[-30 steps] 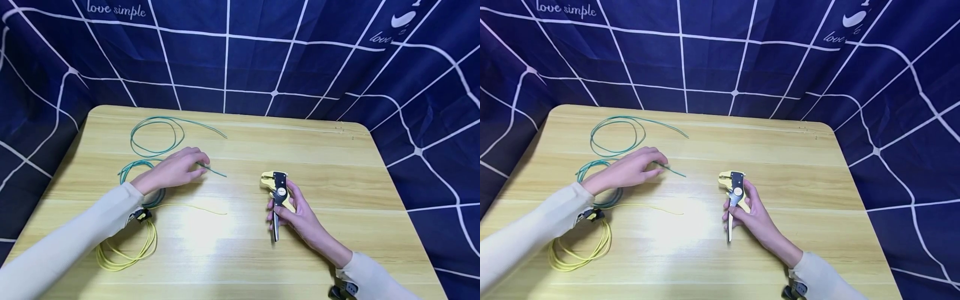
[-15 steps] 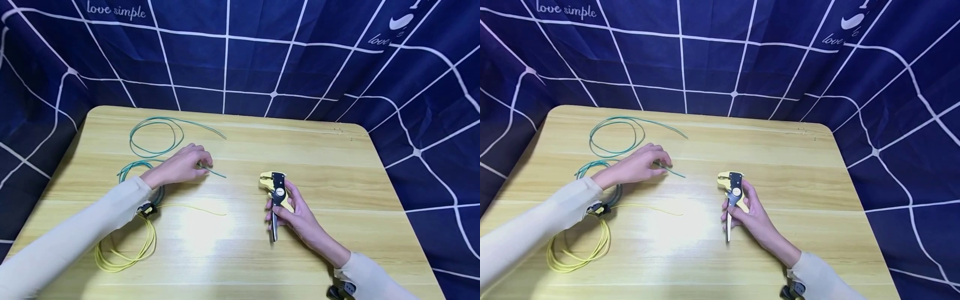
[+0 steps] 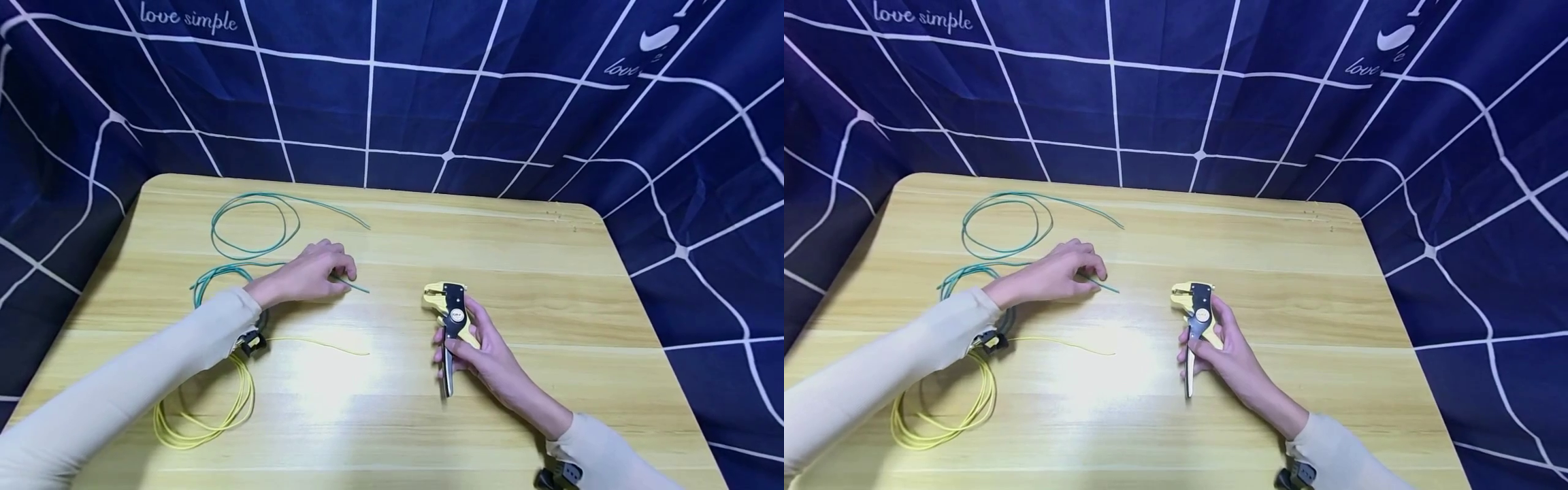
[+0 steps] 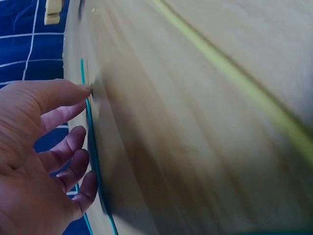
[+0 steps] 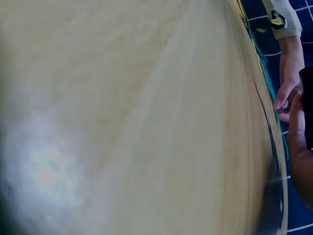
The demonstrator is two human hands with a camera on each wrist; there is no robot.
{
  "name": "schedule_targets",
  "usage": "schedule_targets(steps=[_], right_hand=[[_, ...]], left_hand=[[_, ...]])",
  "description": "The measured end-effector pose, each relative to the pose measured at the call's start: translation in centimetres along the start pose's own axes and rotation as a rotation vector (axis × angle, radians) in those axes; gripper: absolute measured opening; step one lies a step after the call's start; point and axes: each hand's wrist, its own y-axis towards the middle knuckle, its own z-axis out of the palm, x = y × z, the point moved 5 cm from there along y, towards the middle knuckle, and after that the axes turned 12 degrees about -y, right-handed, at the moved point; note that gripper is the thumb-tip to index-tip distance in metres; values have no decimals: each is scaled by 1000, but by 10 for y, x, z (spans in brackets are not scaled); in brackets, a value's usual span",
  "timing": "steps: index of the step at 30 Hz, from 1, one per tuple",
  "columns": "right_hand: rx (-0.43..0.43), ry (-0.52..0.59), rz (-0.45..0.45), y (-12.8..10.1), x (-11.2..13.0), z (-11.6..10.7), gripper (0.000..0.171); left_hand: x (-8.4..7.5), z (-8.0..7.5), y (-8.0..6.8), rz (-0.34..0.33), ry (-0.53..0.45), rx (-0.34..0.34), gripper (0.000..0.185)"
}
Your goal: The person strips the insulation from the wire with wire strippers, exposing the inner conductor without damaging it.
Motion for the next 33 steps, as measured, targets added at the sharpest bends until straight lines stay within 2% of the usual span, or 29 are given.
schedule_targets(steps=[4,9,15,18,19,21,26,28,33], right_hand=[[1,2,-7,2,1,0,85],[27,19,-16,5,2,2,78],[52,50,-3,6,2,4,72],[69,80,12,6,2,4,73],[77,95,20,6,2,4,73],[103,130,37,6,3,4,77],[166,272,98,7,4,6,87],[177,327,125,7,4,6,83],[170,411,186,9,2,5,64]], left_hand=[[-3,5,3,30,25,21,11],[-5,5,3,53,30,23,15],[2,5,2,115,-26,19,15],[3,4,1,108,-87,17,14],[-3,1,0,83,-101,18,15],[-3,1,0,70,-140,24,14],[-3,2,-2,37,-183,52,7],[-3,3,-2,34,-185,57,2],[-6,3,-3,48,-181,54,3]])
